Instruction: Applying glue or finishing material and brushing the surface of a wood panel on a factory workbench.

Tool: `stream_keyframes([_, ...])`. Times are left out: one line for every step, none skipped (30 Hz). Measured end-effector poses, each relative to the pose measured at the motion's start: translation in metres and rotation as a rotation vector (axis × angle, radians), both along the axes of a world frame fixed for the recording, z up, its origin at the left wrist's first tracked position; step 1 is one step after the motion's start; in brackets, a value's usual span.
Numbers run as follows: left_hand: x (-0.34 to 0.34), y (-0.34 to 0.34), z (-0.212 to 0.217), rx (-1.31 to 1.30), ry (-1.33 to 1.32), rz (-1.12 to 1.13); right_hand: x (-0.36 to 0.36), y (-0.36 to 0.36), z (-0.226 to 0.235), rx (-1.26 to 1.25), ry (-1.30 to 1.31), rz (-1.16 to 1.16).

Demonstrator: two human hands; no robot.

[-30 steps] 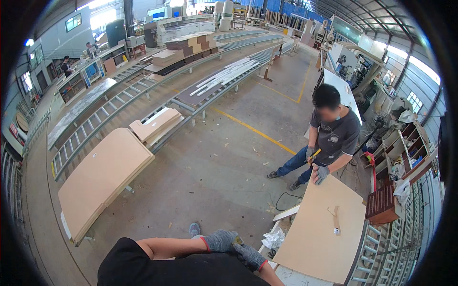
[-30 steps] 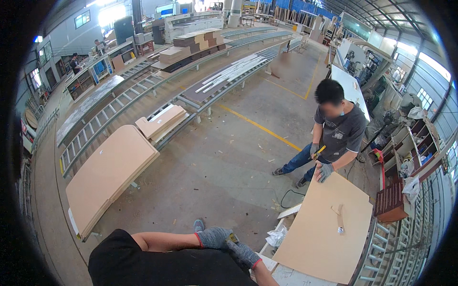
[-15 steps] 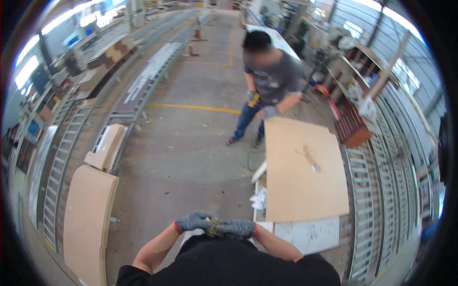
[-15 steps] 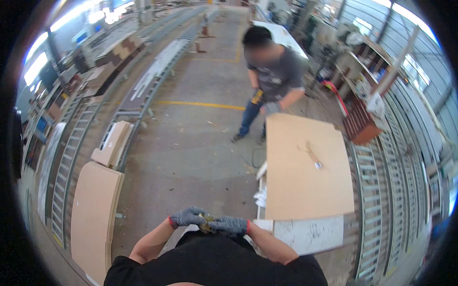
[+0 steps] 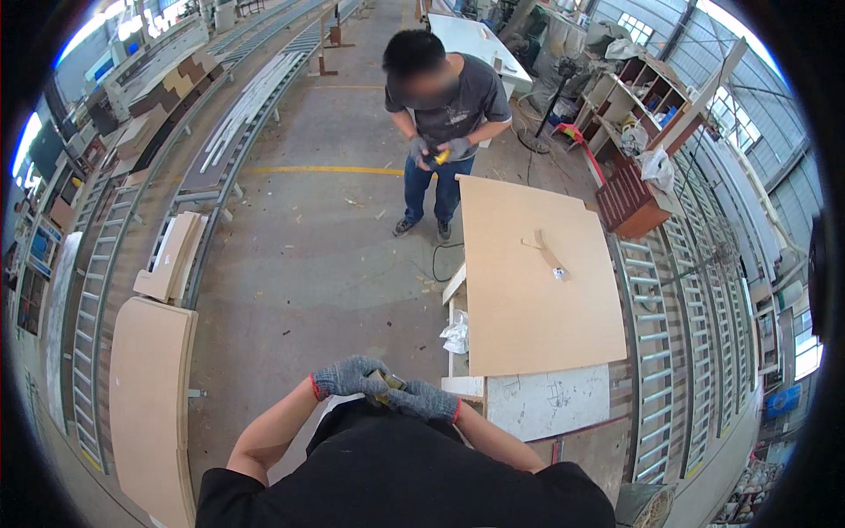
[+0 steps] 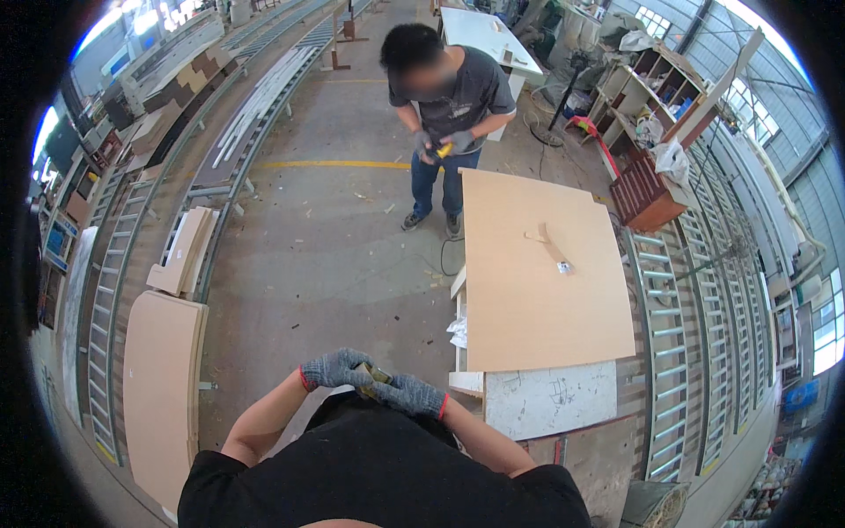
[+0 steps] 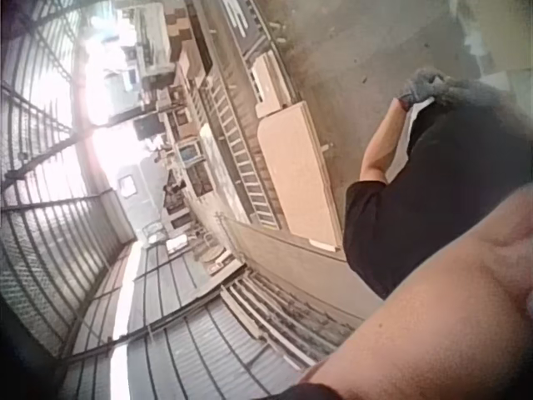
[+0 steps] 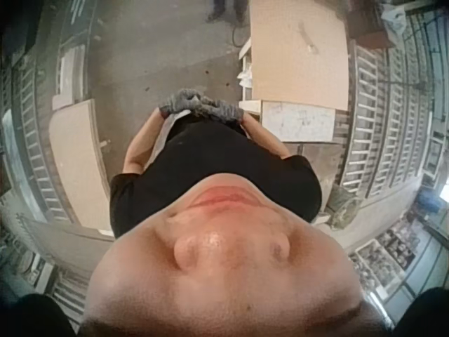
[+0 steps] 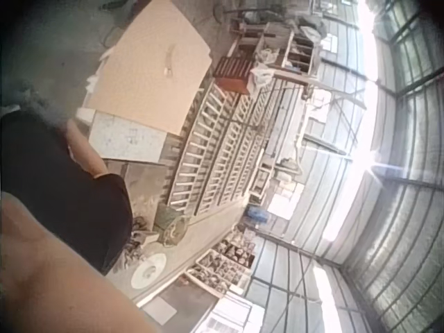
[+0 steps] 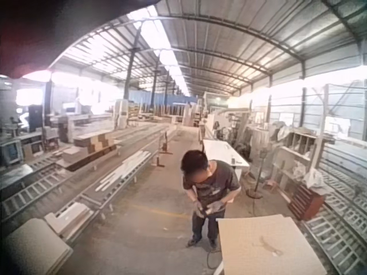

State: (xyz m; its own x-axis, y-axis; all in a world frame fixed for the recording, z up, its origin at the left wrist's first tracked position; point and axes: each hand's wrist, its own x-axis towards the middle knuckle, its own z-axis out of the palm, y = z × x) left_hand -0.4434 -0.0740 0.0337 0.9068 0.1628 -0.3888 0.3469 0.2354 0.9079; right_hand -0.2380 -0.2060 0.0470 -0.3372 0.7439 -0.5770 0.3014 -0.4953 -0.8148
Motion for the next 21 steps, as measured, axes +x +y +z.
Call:
stream_keyframes([0.002, -0.001, 0.003, 0.005, -0.002, 0.007, 0.0, -0.004, 0.003, 0.021, 0.005, -0.019])
stream_keyframes([0.006, -0.003, 0.005, 0.06, 0.004, -0.014, 0.001, -0.007, 0.004, 0.042, 0.01, -0.039])
stream_keyframes([0.009, -0.005, 0.009, 0.114, 0.01, -0.034, 0.002, -0.011, 0.002, 0.048, 0.008, -0.032])
stream_keyframes([0.013, -0.006, 0.011, 0.073, 0.018, -0.041, 0.005, -0.014, 0.0, -0.019, -0.012, -0.034])
stream_keyframes([0.017, -0.004, 0.009, 0.08, 0.015, -0.039, 0.008, -0.015, -0.001, -0.086, -0.031, -0.035])
stream_keyframes([0.022, -0.001, 0.004, 0.236, 0.017, -0.066, 0.013, -0.012, -0.005, -0.08, -0.033, -0.034])
stream_keyframes([0.025, -0.006, 0.008, 0.381, 0.024, -0.101, 0.014, -0.016, -0.012, -0.049, 0.0, -0.077])
stream_keyframes([0.03, -0.007, 0.012, 0.312, 0.082, -0.111, 0.016, -0.02, -0.019, -0.019, 0.034, -0.121])
stream_keyframes([0.036, -0.008, 0.016, 0.306, 0.089, -0.118, 0.017, -0.026, -0.026, 0.01, 0.069, -0.167])
stream_keyframes([0.039, -0.011, 0.022, 0.291, 0.065, -0.116, 0.017, -0.031, -0.023, 0.001, 0.081, -0.169])
stream_keyframes([0.041, -0.012, 0.024, 0.277, 0.017, -0.106, 0.021, -0.028, -0.012, 0.002, 0.057, -0.143])
stream_keyframes([0.04, -0.015, 0.026, 0.148, 0.03, -0.082, 0.022, -0.028, -0.006, 0.002, 0.033, -0.118])
stream_keyframes([0.044, -0.016, 0.021, 0.151, 0.032, -0.088, 0.027, -0.031, -0.009, 0.004, 0.036, -0.123])
stream_keyframes([0.047, -0.016, 0.01, 0.036, 0.014, -0.08, 0.032, -0.034, -0.016, -0.039, 0.11, -0.135])
stream_keyframes([0.048, -0.018, 0.0, -0.079, -0.005, -0.073, 0.037, -0.038, -0.024, -0.083, 0.184, -0.146])
stream_keyframes([0.05, -0.021, -0.007, -0.081, -0.002, -0.089, 0.04, -0.042, -0.035, -0.084, 0.187, -0.162])
stream_keyframes([0.051, -0.023, -0.01, -0.05, -0.005, -0.071, 0.039, -0.044, -0.044, -0.001, 0.125, -0.159])
stream_keyframes([0.054, -0.024, -0.015, -0.021, -0.008, -0.053, 0.041, -0.047, -0.053, 0.078, 0.061, -0.155])
stream_keyframes([0.057, -0.023, -0.016, -0.03, -0.001, -0.06, 0.042, -0.044, -0.048, 0.069, 0.067, -0.163])
stream_keyframes([0.054, -0.028, -0.016, -0.079, -0.039, 0.004, 0.039, -0.042, -0.032, 0.031, 0.038, -0.172])
stream_keyframes([0.052, -0.032, -0.016, -0.13, -0.074, 0.072, 0.037, -0.04, -0.025, -0.01, 0.01, -0.178])
